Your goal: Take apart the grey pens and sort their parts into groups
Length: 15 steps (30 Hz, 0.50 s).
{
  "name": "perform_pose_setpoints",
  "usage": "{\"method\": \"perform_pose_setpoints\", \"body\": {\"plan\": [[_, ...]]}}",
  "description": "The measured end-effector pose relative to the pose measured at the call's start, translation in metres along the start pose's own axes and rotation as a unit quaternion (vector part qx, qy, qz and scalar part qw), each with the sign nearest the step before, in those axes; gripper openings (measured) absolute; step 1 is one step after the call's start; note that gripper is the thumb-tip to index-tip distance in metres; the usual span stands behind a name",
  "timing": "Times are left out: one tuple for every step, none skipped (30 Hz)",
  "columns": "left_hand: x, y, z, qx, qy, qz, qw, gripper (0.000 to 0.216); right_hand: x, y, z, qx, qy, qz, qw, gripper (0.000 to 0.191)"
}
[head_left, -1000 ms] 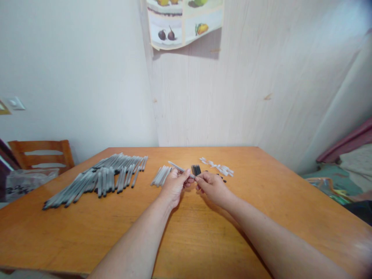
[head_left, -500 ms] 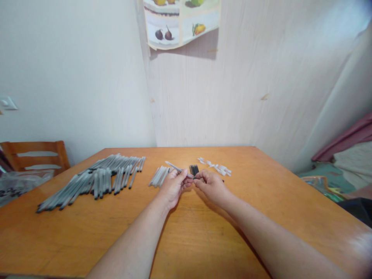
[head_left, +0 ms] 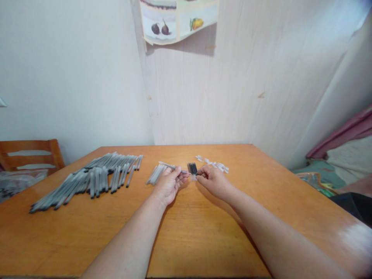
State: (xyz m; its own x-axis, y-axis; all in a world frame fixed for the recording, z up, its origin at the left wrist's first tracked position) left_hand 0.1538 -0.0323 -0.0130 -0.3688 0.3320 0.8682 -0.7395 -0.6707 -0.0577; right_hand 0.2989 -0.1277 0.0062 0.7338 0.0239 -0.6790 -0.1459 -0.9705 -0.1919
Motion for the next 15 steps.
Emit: {"method": "perform_pose_setpoints", "body": {"plan": [[0.001,0.0,0.0,0.003,-0.001,0.003,1.0,0.008,0.005,0.0,-0.008,0.013,0.019,0.012,1.0,0.01],[0.002,0.0,0.0,0.005,-0.003,0.004,1.0,0.008,0.011,-0.001,-0.017,0.03,0.033,0.03,0.999,0.011],[0.002,0.001,0.0,0.008,-0.004,0.004,1.0,0.008,0.019,-0.001,-0.027,0.049,0.043,0.054,0.996,0.013],[0.003,0.001,-0.001,0.011,-0.006,0.004,1.0,0.008,0.027,-0.001,-0.035,0.054,0.058,0.078,0.994,0.014],[0.003,0.001,-0.001,0.013,-0.006,0.002,1.0,0.008,0.034,0.0,-0.042,0.056,0.078,0.102,0.99,0.013],[0.003,0.001,-0.001,0.014,-0.006,0.001,1.0,0.008,0.042,0.0,-0.048,0.048,0.097,0.123,0.987,0.012],[0.003,0.0,-0.002,0.016,-0.006,0.001,1.0,0.008,0.048,0.0,-0.051,0.033,0.111,0.14,0.983,0.011],[0.003,0.0,-0.003,0.017,-0.006,0.002,1.0,0.008,0.054,0.0,-0.053,0.016,0.121,0.152,0.981,0.01],[0.003,0.0,-0.003,0.018,-0.007,0.003,1.0,0.008,0.058,0.001,-0.054,0.0,0.13,0.161,0.978,0.009],[0.003,0.0,-0.004,0.018,-0.008,0.004,1.0,0.008,0.062,0.001,-0.054,-0.015,0.138,0.166,0.976,0.008],[0.003,0.0,-0.005,0.018,-0.009,0.005,1.0,0.008,0.064,0.002,-0.053,-0.029,0.147,0.17,0.974,0.007],[0.003,0.0,-0.005,0.018,-0.011,0.006,1.0,0.008,0.066,0.002,-0.051,-0.042,0.155,0.172,0.972,0.007],[0.003,-0.001,-0.006,0.018,-0.012,0.007,1.0,0.008,0.067,0.003,-0.05,-0.054,0.163,0.174,0.97,0.007],[0.003,-0.001,-0.006,0.017,-0.014,0.006,1.0,0.008,0.068,0.003,-0.048,-0.065,0.168,0.175,0.968,0.007],[0.003,-0.001,-0.006,0.016,-0.015,0.006,1.0,0.008,0.068,0.003,-0.046,-0.074,0.172,0.174,0.967,0.008]]}}
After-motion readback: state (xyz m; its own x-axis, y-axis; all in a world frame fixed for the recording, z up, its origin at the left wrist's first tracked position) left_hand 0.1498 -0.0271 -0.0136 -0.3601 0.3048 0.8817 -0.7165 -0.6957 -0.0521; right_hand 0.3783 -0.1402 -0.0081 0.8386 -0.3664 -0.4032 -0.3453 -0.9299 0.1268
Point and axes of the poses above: each hand's wrist, its own y-axis away from the middle knuckle, its own z-axis out of the palm, x = y × z, the point moved 5 cm from there along -y, towards the middle knuckle, and after that the axes turned 15 degrees about -x, right-handed, at the moved point
